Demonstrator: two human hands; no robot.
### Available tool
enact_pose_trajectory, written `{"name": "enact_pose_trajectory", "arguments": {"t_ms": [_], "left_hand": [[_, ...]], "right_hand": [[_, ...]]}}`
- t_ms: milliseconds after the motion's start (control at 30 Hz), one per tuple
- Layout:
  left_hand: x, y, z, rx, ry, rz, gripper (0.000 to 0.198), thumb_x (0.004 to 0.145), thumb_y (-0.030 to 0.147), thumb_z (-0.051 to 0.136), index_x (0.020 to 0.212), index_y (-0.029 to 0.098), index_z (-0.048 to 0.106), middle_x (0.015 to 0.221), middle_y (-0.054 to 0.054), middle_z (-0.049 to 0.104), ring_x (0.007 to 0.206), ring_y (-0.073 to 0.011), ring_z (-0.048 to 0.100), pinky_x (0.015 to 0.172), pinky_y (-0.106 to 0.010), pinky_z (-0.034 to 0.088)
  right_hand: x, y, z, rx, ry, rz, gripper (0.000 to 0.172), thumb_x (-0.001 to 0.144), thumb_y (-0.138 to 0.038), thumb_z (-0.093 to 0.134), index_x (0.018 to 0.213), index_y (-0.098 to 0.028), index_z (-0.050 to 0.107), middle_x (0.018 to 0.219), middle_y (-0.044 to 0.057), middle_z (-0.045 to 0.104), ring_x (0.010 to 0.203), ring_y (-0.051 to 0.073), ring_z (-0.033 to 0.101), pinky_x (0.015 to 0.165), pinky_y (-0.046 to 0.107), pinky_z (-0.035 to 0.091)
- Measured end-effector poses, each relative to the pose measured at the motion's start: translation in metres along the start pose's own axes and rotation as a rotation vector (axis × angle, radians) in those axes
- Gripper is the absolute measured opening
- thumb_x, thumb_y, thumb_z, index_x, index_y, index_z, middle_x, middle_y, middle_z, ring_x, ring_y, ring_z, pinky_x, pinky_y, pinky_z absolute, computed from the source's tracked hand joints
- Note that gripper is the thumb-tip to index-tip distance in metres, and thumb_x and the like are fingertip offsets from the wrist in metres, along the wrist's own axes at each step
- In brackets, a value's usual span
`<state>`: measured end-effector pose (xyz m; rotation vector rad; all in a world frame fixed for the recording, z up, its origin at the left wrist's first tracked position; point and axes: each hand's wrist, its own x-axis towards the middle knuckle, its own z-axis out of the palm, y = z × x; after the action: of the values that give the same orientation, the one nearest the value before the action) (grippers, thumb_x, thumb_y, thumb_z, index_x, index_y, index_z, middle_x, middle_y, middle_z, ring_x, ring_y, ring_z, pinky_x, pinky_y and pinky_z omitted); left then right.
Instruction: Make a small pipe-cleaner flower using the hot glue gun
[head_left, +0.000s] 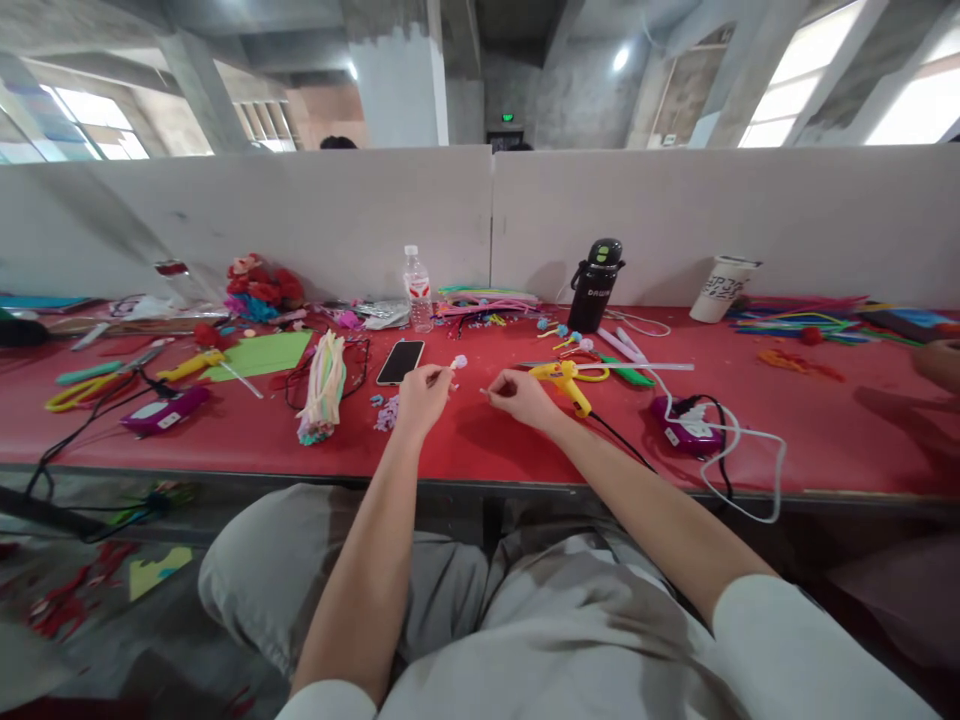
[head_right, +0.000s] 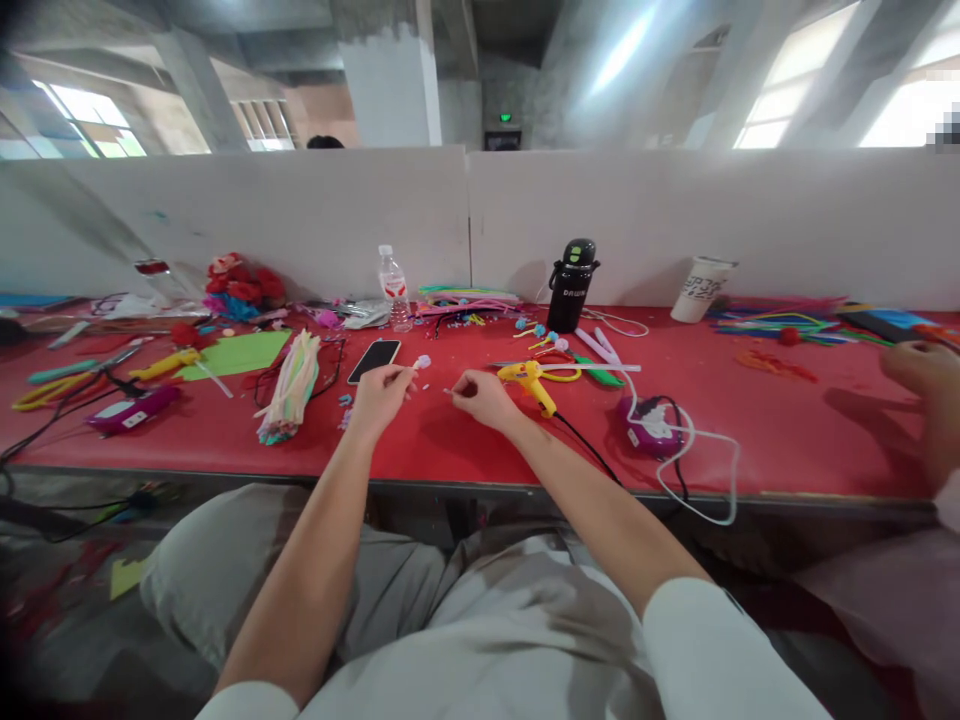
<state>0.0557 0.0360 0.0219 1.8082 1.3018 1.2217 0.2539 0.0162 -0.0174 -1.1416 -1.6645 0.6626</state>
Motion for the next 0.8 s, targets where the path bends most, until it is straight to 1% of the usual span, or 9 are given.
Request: {"name": "enact_pose_trajectory", "arguments": {"t_ms": [67, 133, 200, 267, 367, 500, 667, 800], "left_hand": [[-0.002, 0.0, 0.015, -0.074, 0.0, -0.026, 0.028, 0.081, 0.038, 0.054, 0.079, 0.015, 0.069, 0.066, -0.005, 0.068, 0.056, -0.0143, 0.06, 0.056, -0.024, 0.046], [-0.004, -0.001, 0.029, -0.097, -0.023, -0.044, 0.027, 0.082, 0.037, 0.053, 0.08, 0.015, 0.069, 0.066, -0.005, 0.068, 0.056, -0.0147, 0.061, 0.056, -0.024, 0.046], [-0.006, -0.004, 0.039, -0.095, -0.025, -0.061, 0.026, 0.083, 0.036, 0.053, 0.081, 0.015, 0.069, 0.067, -0.005, 0.068, 0.057, -0.0151, 0.061, 0.057, -0.025, 0.046], [-0.007, -0.008, 0.046, -0.083, -0.024, -0.065, 0.025, 0.083, 0.035, 0.052, 0.08, 0.016, 0.068, 0.069, -0.005, 0.069, 0.062, -0.0161, 0.063, 0.06, -0.025, 0.046], [-0.007, -0.01, 0.049, -0.042, -0.033, -0.049, 0.025, 0.084, 0.034, 0.052, 0.078, 0.016, 0.068, 0.072, -0.006, 0.071, 0.069, -0.0176, 0.064, 0.065, -0.026, 0.046], [-0.007, -0.008, 0.048, 0.072, -0.033, -0.015, 0.023, 0.085, 0.031, 0.051, 0.072, 0.017, 0.064, 0.078, -0.007, 0.071, 0.075, -0.0189, 0.064, 0.069, -0.028, 0.044], [-0.009, -0.008, 0.049, 0.134, -0.058, -0.013, 0.023, 0.087, 0.031, 0.049, 0.071, 0.018, 0.058, 0.078, -0.006, 0.068, 0.075, -0.019, 0.062, 0.067, -0.027, 0.04], [-0.009, -0.01, 0.05, 0.194, -0.091, -0.008, 0.023, 0.09, 0.032, 0.046, 0.073, 0.019, 0.055, 0.076, -0.007, 0.065, 0.072, -0.0194, 0.059, 0.064, -0.028, 0.038]], "right_hand": [[-0.003, 0.001, -0.006, 0.015, 0.052, -0.048, 0.017, 0.074, -0.033, 0.064, 0.071, -0.018, 0.056, 0.069, 0.001, 0.061, 0.063, 0.014, 0.055, 0.061, 0.027, 0.045], [-0.005, 0.0, -0.006, 0.028, 0.091, -0.102, 0.016, 0.076, -0.033, 0.062, 0.075, -0.019, 0.054, 0.072, 0.001, 0.06, 0.065, 0.014, 0.055, 0.064, 0.028, 0.047], [-0.006, -0.002, -0.002, 0.044, 0.101, -0.133, 0.016, 0.078, -0.033, 0.06, 0.079, -0.02, 0.051, 0.075, 0.0, 0.059, 0.067, 0.014, 0.056, 0.066, 0.027, 0.047], [-0.006, -0.002, 0.002, 0.036, 0.088, -0.155, 0.018, 0.079, -0.034, 0.059, 0.082, -0.021, 0.047, 0.076, 0.0, 0.058, 0.068, 0.014, 0.056, 0.067, 0.027, 0.047], [-0.008, -0.003, 0.006, -0.038, 0.063, -0.197, 0.018, 0.082, -0.035, 0.057, 0.082, -0.022, 0.045, 0.077, 0.0, 0.058, 0.069, 0.014, 0.056, 0.07, 0.027, 0.046], [-0.009, -0.003, 0.005, -0.149, 0.071, -0.26, 0.014, 0.085, -0.033, 0.054, 0.082, -0.021, 0.046, 0.078, 0.0, 0.057, 0.071, 0.014, 0.055, 0.071, 0.026, 0.044], [-0.01, -0.003, 0.004, -0.207, 0.077, -0.262, 0.014, 0.086, -0.033, 0.053, 0.082, -0.021, 0.047, 0.078, 0.001, 0.056, 0.072, 0.014, 0.054, 0.071, 0.026, 0.043], [-0.01, -0.004, 0.006, -0.166, 0.07, -0.261, 0.017, 0.087, -0.036, 0.054, 0.082, -0.021, 0.048, 0.077, 0.001, 0.057, 0.071, 0.014, 0.055, 0.07, 0.027, 0.044]]}}
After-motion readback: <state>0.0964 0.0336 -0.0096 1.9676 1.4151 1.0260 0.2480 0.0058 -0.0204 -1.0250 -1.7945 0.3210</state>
